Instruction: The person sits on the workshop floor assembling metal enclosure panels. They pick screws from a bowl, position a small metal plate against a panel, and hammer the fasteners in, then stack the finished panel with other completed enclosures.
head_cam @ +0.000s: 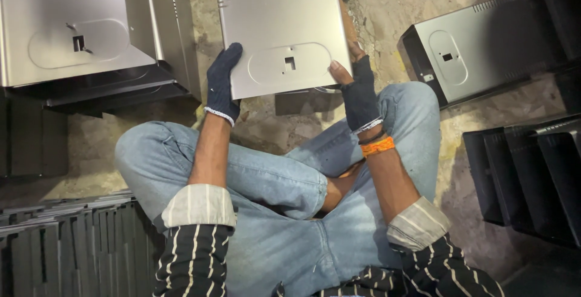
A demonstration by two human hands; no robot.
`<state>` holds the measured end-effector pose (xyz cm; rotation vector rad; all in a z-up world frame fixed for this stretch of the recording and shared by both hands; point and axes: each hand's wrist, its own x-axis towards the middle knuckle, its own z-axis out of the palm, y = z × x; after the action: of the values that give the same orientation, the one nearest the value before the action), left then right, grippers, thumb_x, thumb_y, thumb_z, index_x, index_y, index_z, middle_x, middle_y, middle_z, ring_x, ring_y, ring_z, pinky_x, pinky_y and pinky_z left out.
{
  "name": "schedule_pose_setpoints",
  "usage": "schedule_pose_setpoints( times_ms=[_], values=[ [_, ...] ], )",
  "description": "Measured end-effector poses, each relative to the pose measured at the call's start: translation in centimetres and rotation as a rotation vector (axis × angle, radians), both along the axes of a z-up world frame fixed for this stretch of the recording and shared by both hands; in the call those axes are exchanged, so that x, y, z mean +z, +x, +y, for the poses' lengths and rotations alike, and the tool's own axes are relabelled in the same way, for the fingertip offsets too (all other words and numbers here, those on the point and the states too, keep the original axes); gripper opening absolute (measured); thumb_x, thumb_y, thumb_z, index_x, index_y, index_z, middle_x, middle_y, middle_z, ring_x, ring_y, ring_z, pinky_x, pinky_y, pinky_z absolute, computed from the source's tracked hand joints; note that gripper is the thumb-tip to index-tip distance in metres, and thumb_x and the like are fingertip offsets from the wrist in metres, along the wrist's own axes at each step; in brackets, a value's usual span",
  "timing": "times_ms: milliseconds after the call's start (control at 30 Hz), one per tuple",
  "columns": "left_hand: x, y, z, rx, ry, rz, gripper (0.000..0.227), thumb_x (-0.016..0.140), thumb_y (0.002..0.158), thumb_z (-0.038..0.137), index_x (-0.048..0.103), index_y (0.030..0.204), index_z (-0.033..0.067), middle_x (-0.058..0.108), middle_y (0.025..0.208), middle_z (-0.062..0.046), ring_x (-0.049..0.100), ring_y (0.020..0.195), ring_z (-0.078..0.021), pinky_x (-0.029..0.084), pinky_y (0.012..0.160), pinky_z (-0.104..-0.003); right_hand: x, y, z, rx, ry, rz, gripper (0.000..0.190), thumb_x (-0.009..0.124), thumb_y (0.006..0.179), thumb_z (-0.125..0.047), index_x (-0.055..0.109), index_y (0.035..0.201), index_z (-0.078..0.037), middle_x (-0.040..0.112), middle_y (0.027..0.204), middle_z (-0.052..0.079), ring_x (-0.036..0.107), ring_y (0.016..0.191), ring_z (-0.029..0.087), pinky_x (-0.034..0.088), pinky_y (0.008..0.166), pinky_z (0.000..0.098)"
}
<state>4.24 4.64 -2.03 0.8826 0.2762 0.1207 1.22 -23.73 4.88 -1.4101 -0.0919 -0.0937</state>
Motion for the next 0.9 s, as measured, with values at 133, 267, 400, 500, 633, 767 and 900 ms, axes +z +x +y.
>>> schedule_pose_setpoints(
  times_ms=[133, 267, 400, 500, 633, 767, 900],
  values=[
    [-1.4, 0.5, 0.3, 0.009, 0.061, -0.044, 0.03, 0.069, 0.093, 0.013, 0.072, 0.12, 0.0, 0.075, 0.115, -0.006, 0.071, 0.106, -0.0163, 0.056, 0.094, -0.03, 0.0, -0.2, 0.1, -0.026, -0.045, -0.032, 0.06, 0.07, 0.099, -0.015, 0.043, 0.15, 0.004, 0.055, 0.14, 0.012, 0.056, 0.126, 0.017, 0.05, 0.107, 0.0312],
    [-0.7, 0.5, 0.0, -0.009, 0.021, -0.022, 0.029, 0.069, 0.094, 0.014, 0.072, 0.119, 0.0017, 0.075, 0.112, -0.005, 0.071, 0.103, -0.0158, 0.056, 0.093, -0.03, -0.1, -0.3, 0.0, -0.05, -0.086, -0.041, 0.062, 0.07, 0.098, -0.017, 0.042, 0.15, 0.004, 0.055, 0.142, 0.013, 0.056, 0.127, 0.018, 0.049, 0.108, 0.0316],
    [-0.1, 0.5, 0.0, -0.031, -0.044, 0.021, 0.027, 0.072, 0.094, 0.016, 0.072, 0.117, 0.0023, 0.074, 0.105, -0.005, 0.07, 0.096, -0.0159, 0.056, 0.087, -0.031, -0.1, -0.2, 0.0, -0.059, -0.122, -0.043, 0.062, 0.069, 0.099, -0.017, 0.042, 0.15, 0.005, 0.056, 0.141, 0.013, 0.056, 0.127, 0.018, 0.049, 0.109, 0.0323],
    [1.6, -0.2, -0.5, -0.042, -0.056, 0.007, 0.028, 0.073, 0.093, 0.018, 0.072, 0.116, 0.002, 0.073, 0.103, -0.006, 0.07, 0.092, -0.0164, 0.057, 0.083, -0.031, -0.5, 0.0, -0.1, -0.043, -0.117, -0.076, 0.06, 0.068, 0.1, -0.016, 0.043, 0.149, 0.005, 0.056, 0.141, 0.013, 0.056, 0.128, 0.019, 0.048, 0.11, 0.0328],
    [1.5, -0.5, -0.5, -0.021, -0.021, -0.037, 0.029, 0.073, 0.094, 0.018, 0.072, 0.118, 0.0007, 0.073, 0.103, -0.006, 0.07, 0.092, -0.0159, 0.056, 0.083, -0.03, 0.2, 0.0, 0.1, -0.031, -0.101, -0.083, 0.057, 0.068, 0.1, -0.015, 0.045, 0.148, 0.004, 0.056, 0.14, 0.013, 0.057, 0.127, 0.019, 0.049, 0.11, 0.0329],
    [1.6, -0.6, -0.5, 0.008, -0.01, -0.016, 0.031, 0.073, 0.093, 0.017, 0.071, 0.12, 0.0005, 0.073, 0.104, -0.006, 0.07, 0.092, -0.0154, 0.056, 0.083, -0.03, -0.1, 0.2, 0.2, -0.002, -0.054, -0.067, 0.056, 0.067, 0.1, -0.015, 0.045, 0.148, 0.003, 0.057, 0.139, 0.012, 0.058, 0.125, 0.018, 0.051, 0.107, 0.0326],
    [1.0, -0.4, -0.4, 0.013, -0.013, -0.006, 0.033, 0.073, 0.093, 0.016, 0.071, 0.121, -0.0009, 0.074, 0.107, -0.006, 0.071, 0.097, -0.0166, 0.056, 0.087, -0.03, 0.0, 0.3, 0.0, -0.005, -0.067, -0.073, 0.056, 0.067, 0.1, -0.014, 0.045, 0.149, 0.003, 0.056, 0.141, 0.012, 0.057, 0.127, 0.018, 0.05, 0.108, 0.0323]
  ],
)
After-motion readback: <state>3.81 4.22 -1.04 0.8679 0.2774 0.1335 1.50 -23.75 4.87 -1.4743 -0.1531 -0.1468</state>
